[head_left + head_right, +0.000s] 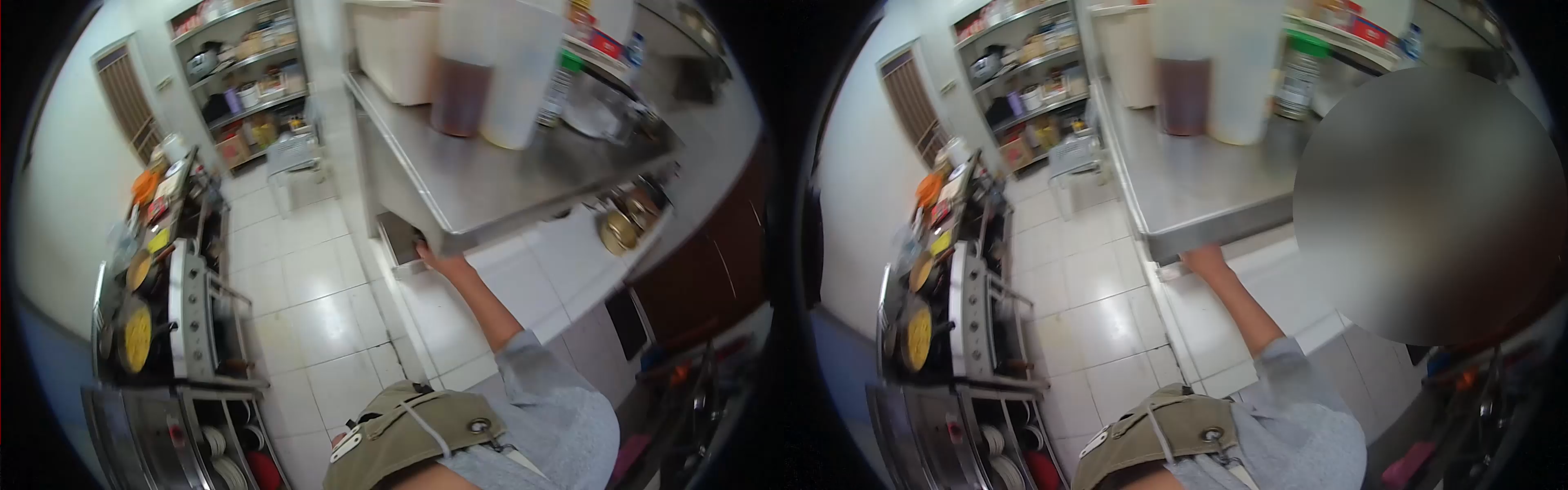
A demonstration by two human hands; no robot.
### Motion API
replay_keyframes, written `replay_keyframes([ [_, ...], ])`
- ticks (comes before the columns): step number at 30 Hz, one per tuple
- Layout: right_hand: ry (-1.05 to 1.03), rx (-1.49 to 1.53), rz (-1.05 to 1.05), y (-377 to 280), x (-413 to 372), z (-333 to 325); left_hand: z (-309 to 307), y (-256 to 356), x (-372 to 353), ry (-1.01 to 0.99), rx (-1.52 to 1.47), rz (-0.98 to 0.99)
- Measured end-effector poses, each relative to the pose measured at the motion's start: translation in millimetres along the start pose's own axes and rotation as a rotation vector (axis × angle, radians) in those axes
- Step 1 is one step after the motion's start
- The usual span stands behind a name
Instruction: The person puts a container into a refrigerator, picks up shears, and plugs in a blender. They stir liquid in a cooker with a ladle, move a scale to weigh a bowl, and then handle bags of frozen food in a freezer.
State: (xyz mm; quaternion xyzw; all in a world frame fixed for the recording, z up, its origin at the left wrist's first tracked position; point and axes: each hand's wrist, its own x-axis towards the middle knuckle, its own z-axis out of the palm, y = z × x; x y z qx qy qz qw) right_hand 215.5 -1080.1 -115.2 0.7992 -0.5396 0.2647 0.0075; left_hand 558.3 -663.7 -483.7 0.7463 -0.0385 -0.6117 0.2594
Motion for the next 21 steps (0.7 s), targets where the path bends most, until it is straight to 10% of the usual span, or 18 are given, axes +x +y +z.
replay_keyframes([
  [4,0.284,0.497,-0.125,-62.8,-61.2,13.8,3.4,-31.0,10.1,0.048,-0.085,0.018],
  [11,-0.299,0.685,-0.316,-128.7,-164.9,42.5,15.8,-30.0,17.9,0.148,0.145,0.127],
  [21,-0.5,0.532,-0.161,-133.6,-157.1,51.6,16.8,-34.4,1.4,0.146,-0.098,0.07],
])
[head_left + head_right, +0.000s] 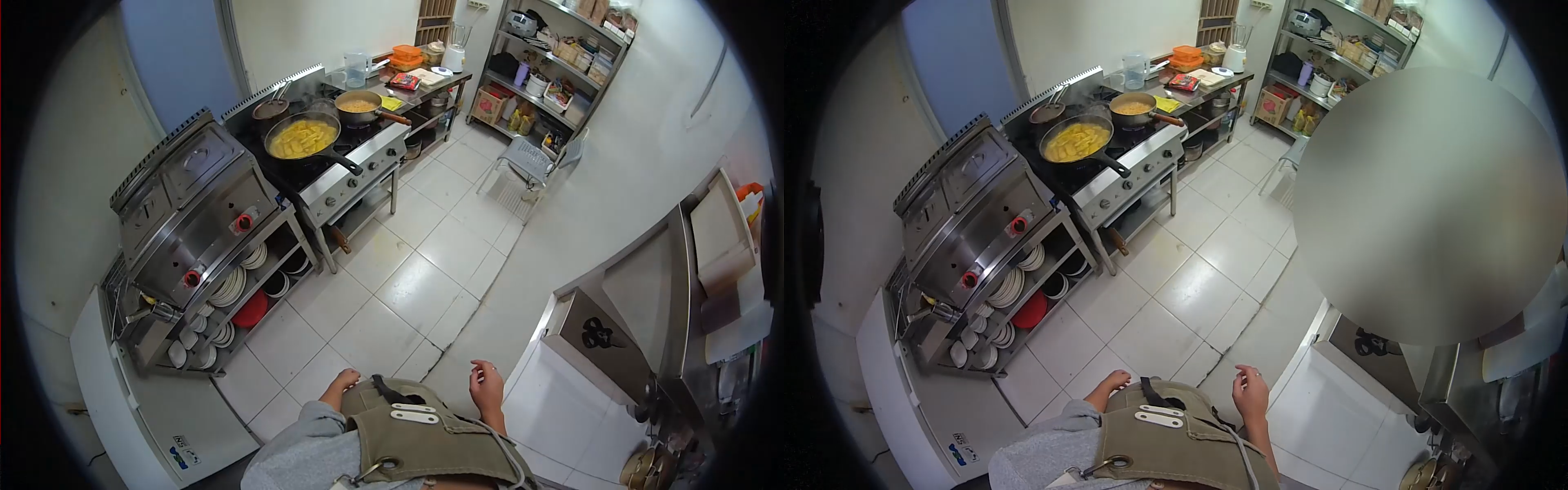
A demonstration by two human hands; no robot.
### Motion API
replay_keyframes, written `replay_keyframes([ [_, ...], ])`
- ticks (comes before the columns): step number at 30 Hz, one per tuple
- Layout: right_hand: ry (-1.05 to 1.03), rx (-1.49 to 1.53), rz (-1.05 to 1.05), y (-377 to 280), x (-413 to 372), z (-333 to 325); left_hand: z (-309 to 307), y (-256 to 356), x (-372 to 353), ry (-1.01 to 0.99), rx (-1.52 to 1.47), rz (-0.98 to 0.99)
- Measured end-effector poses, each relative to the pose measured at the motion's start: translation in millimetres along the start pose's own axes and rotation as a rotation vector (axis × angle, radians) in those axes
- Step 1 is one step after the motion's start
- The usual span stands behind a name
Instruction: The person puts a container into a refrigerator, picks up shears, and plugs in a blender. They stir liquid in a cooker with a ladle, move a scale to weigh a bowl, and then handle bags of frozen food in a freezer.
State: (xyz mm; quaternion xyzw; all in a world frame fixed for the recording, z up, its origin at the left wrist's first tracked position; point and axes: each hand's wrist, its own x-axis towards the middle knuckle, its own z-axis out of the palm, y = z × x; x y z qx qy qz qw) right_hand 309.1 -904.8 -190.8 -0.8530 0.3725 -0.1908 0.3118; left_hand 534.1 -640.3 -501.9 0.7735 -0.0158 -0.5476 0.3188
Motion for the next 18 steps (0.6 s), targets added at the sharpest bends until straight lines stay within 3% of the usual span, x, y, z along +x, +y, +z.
replay_keyframes([
  [5,0.051,0.055,0.03,-4.3,10.5,10.0,-34.1,-15.5,-15.4,0.041,-0.169,-0.059],
  [7,0.046,0.355,0.075,-39.3,31.5,1.3,-51.8,-19.6,-32.2,0.079,-0.177,-0.073],
  [10,0.106,0.749,-0.08,-139.9,65.4,-55.2,-75.8,-41.7,-37.9,0.101,-0.156,-0.126],
  [12,0.278,0.919,-0.431,-196.6,65.7,-117.1,-86.0,-55.9,-42.5,0.128,-0.238,-0.159],
  [13,0.278,1.236,-0.742,-221.6,60.1,-148.7,-90.4,-58.1,-50.7,0.151,-0.249,-0.159],
  [15,0.029,1.645,-1.055,-255.9,29.9,-201.8,-96.3,-64.1,-60.6,0.157,-0.249,-0.175],
  [16,-0.282,1.796,-1.306,-258.4,24.9,-222.7,-97.6,-68.2,-64.3,0.153,-0.248,-0.193],
  [18,-0.554,1.647,-1.377,-320.1,27.9,-229.8,-97.9,-74.8,-64.6,0.14,-0.227,-0.208],
])
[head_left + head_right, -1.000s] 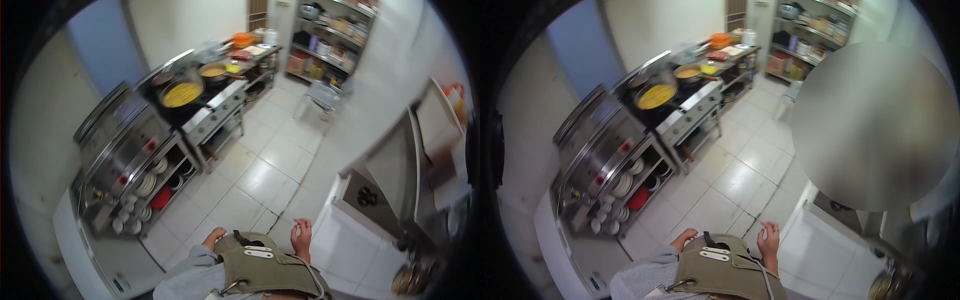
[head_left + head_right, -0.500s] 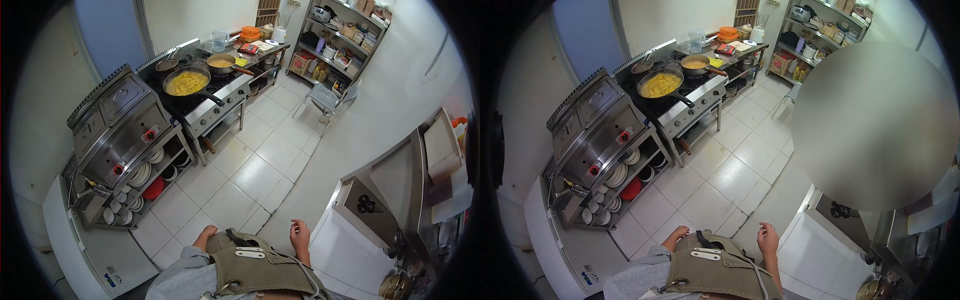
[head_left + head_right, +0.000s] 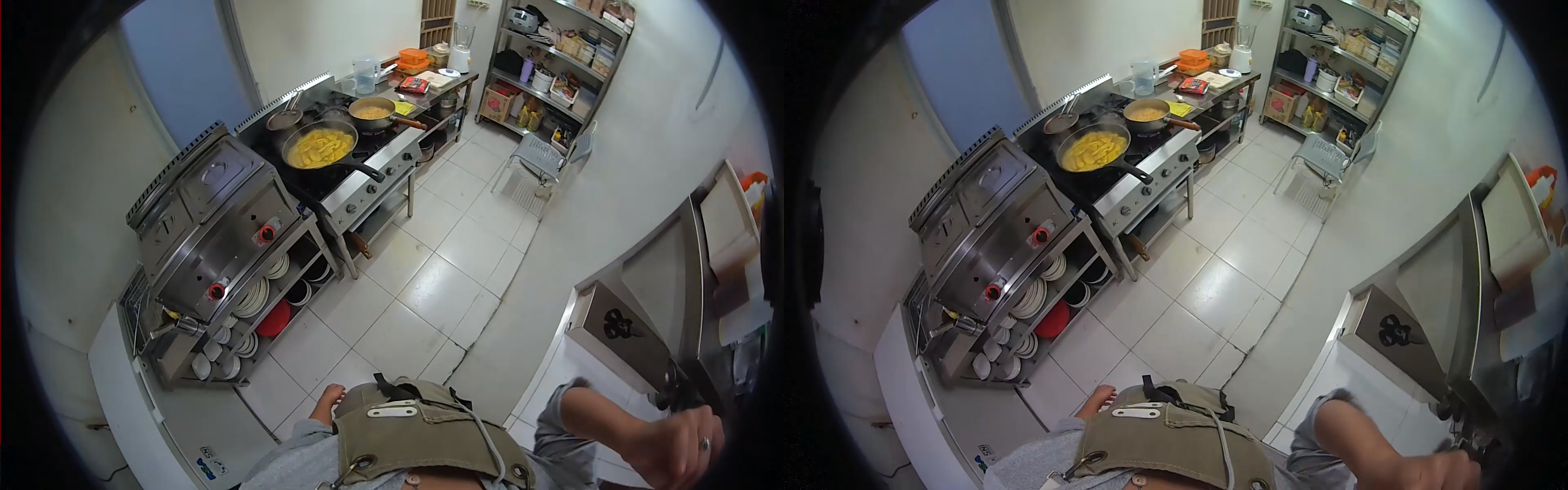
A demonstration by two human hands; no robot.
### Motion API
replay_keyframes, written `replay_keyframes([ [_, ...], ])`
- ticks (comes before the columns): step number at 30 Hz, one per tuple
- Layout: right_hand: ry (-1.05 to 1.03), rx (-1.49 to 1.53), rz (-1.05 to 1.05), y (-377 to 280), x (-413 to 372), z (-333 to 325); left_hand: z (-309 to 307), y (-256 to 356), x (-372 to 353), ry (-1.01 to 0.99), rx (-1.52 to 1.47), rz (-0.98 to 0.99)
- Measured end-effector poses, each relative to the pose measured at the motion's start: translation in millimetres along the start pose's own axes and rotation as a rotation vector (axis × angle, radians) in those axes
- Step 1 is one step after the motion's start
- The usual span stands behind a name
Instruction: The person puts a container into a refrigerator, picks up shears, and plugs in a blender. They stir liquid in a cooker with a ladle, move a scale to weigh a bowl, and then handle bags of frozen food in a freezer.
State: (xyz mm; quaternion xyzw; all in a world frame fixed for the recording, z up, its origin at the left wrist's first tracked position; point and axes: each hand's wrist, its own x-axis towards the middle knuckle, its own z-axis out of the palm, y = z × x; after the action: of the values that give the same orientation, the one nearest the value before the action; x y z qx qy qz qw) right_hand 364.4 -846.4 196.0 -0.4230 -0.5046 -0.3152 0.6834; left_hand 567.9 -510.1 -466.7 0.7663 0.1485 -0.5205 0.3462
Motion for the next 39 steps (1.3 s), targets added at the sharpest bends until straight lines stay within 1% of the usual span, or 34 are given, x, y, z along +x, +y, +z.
replay_keyframes([
  [1,0.002,-0.011,-0.005,-3.1,10.8,5.8,1.1,-5.6,2.8,-0.01,-0.037,-0.025],
  [2,0.013,-0.017,0.078,-6.2,19.6,11.5,1.1,-7.4,4.3,-0.02,-0.075,-0.05],
  [4,0.034,-0.024,0.24,-11.6,32.5,22.0,7.8,-0.9,-3.9,-0.003,-0.085,-0.041],
  [6,0.06,-0.025,0.402,-16.5,39.7,32.9,9.9,2.8,-5.9,-0.022,-0.013,0.007],
  [7,-0.021,0.058,0.469,-27.1,39.9,34.5,10.8,2.2,-5.2,-0.046,0.01,0.065],
  [8,-0.018,0.053,0.466,-34.8,43.4,42.4,11.1,2.8,-3.5,-0.047,0.016,0.066],
  [10,0.019,-0.131,0.658,-36.7,55.1,58.7,13.1,3.8,-3.1,-0.069,0.052,0.078],
  [11,-0.205,0.01,0.699,-38.8,61.1,45.7,12.8,2.9,-3.9,-0.07,0.056,0.078],
  [13,-0.178,-0.04,0.708,-43.8,59.6,57.1,11.3,0.5,-4.7,-0.071,-0.015,0.047],
  [16,-0.167,-0.096,0.711,-48.3,59.7,70.5,10.2,-6.8,-1.9,-0.07,-0.036,0.054],
  [20,-0.178,-0.131,0.713,-52.5,58.2,80.9,13.5,-11.5,-11.8,-0.102,-0.015,0.067],
  [23,-0.185,-0.147,0.723,-52.0,55.4,81.3,22.8,-16.5,-14.7,-0.06,0.009,0.052],
  [25,-0.179,-0.153,0.709,-41.3,53.5,76.4,25.8,-25.1,0.4,-0.117,0.164,0.174],
  [26,-0.177,-0.151,0.717,-36.5,54.1,72.7,27.6,-31.2,12.3,-0.12,0.164,0.176],
  [28,-0.182,-0.163,0.71,-33.4,51.3,71.7,29.0,-34.7,21.3,-0.136,0.453,0.396],
  [32,-0.199,-0.202,0.678,-38.4,51.0,78.7,28.3,-33.1,13.6,-0.135,0.408,0.337],
  [34,-0.209,-0.229,0.655,-42.0,51.8,82.8,31.1,-31.2,8.9,-0.082,0.168,0.18],
  [38,-0.247,-0.3,0.553,-44.8,53.5,89.9,33.9,-26.7,2.7,-0.08,0.15,0.192],
  [39,-0.268,-0.341,0.504,-43.4,51.6,91.8,33.4,-24.7,4.4,-0.093,0.219,0.199],
])
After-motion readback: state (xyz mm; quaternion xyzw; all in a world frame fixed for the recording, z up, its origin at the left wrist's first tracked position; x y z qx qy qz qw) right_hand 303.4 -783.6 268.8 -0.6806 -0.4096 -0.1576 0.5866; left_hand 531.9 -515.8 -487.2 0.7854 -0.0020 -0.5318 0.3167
